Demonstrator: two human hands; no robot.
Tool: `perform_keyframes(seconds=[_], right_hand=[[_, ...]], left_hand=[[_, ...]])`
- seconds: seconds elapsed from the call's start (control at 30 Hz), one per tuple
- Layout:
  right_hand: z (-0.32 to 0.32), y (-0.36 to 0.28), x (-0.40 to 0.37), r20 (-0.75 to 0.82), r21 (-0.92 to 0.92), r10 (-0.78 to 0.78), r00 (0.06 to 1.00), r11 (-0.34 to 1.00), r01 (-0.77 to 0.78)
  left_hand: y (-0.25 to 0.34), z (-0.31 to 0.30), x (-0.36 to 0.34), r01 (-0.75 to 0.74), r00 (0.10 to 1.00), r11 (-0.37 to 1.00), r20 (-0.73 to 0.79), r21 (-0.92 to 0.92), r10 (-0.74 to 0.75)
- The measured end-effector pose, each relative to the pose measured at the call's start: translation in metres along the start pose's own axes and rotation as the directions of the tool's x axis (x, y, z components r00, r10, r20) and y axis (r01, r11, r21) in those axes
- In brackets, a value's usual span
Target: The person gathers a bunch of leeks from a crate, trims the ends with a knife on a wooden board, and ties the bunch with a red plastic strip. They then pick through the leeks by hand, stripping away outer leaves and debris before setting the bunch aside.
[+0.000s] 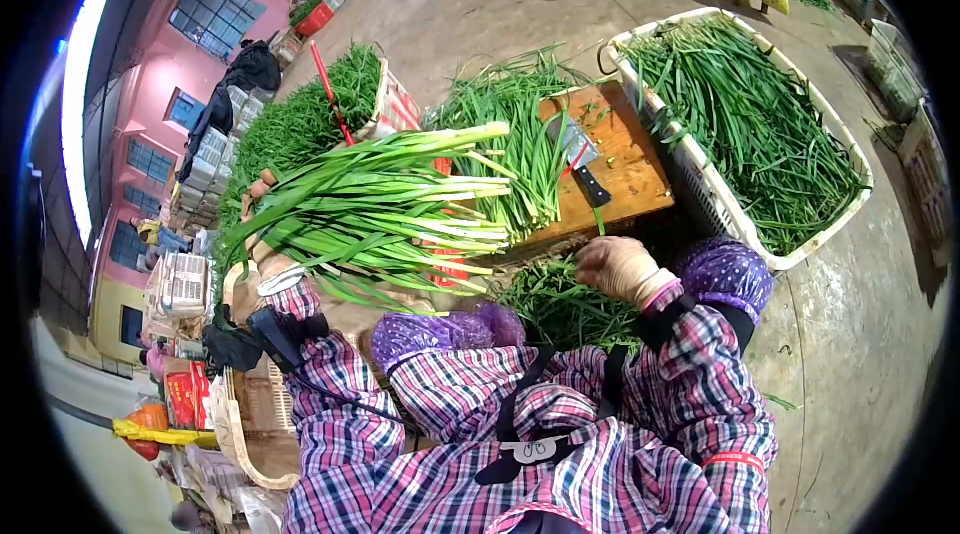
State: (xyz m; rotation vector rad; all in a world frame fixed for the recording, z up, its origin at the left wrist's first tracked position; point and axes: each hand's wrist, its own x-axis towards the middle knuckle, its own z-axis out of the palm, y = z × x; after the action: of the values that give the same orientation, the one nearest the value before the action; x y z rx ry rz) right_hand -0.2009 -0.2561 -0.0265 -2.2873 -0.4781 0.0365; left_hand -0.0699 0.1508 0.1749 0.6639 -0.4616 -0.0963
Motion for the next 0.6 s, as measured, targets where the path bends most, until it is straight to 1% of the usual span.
perform_keyframes(seconds=[0.03, 0.1, 0.13, 0.17, 0.2, 0.23, 0.27, 0.3, 0.37, 0.4, 0.43, 0.5, 0.53, 0.57, 0.6], right_hand=[[0.001, 0.003, -0.010, 0.043, -0.432, -0.085, 0.995, 0.897, 0.095], [-0.001, -0.017, -0.009, -0.109, -0.238, -0.040, 0.993, 0.971, 0.013], [-0.005, -0.027, -0.004, -0.202, -0.095, -0.121, 0.972, 0.990, 0.103], [-0.012, -0.045, -0.003, -0.195, -0.088, -0.123, 0.973, 0.990, 0.107], [-0.022, -0.065, -0.004, -0.188, 0.263, -0.029, 0.982, 0.961, 0.079], [-0.026, -0.078, -0.002, -0.150, 0.580, 0.058, 0.987, 0.813, 0.041], [-0.017, -0.084, 0.000, -0.280, 0.613, 0.040, 0.959, 0.776, 0.147], [-0.015, -0.093, -0.002, -0.137, 0.866, 0.187, 0.973, 0.499, 0.026], [-0.029, -0.117, -0.003, 0.060, 0.947, 0.282, 0.958, 0.287, -0.143], [-0.031, -0.123, -0.002, 0.074, 0.972, 0.230, 0.970, 0.202, -0.122], [-0.028, -0.127, 0.002, 0.073, 0.972, 0.236, 0.969, 0.200, -0.122], [-0.015, -0.127, 0.013, 0.140, 0.990, 0.165, 0.976, -0.050, -0.134], [-0.013, -0.127, 0.019, 0.221, 0.970, 0.150, 0.964, -0.139, -0.201], [-0.013, -0.132, 0.022, 0.274, 0.944, 0.146, 0.951, -0.229, -0.237], [-0.010, -0.133, 0.025, 0.264, 0.937, 0.110, 0.958, -0.266, -0.228]], left_hand=[[0.001, 0.000, 0.000, 0.003, 1.000, 1.000, 0.008, -0.002, -0.003], [0.004, 0.001, -0.001, 0.011, 1.000, 1.000, 0.028, -0.019, -0.010], [0.006, 0.002, -0.001, 0.026, 0.998, 0.999, 0.052, -0.040, -0.024], [0.010, -0.001, 0.000, 0.049, 0.996, 0.996, 0.080, -0.074, -0.043], [0.012, -0.001, 0.000, 0.061, 0.993, 0.995, 0.101, -0.080, -0.053], [0.012, -0.004, 0.000, 0.079, 0.989, 0.993, 0.136, -0.092, -0.066], [0.009, 0.000, -0.001, -0.034, 0.999, 0.996, 0.005, 0.087, 0.033], [0.006, 0.003, -0.002, -0.032, 0.999, 0.996, 0.005, 0.087, 0.032], [-0.001, 0.022, -0.004, -0.008, 1.000, 0.998, -0.024, 0.056, 0.009], [-0.006, 0.025, -0.003, -0.054, 0.998, 0.992, 0.033, 0.112, 0.051], [-0.007, 0.030, -0.001, -0.048, 0.998, 0.993, 0.033, 0.110, 0.045], [-0.011, 0.053, -0.001, -0.023, 0.999, 0.991, 0.051, 0.130, 0.017], [-0.018, 0.069, -0.003, -0.013, 0.995, 0.988, 0.102, 0.153, -0.003], [-0.018, 0.070, -0.001, -0.013, 0.995, 0.988, 0.103, 0.155, -0.004], [-0.019, 0.069, 0.001, 0.002, 0.997, 0.992, 0.079, 0.123, -0.012]])
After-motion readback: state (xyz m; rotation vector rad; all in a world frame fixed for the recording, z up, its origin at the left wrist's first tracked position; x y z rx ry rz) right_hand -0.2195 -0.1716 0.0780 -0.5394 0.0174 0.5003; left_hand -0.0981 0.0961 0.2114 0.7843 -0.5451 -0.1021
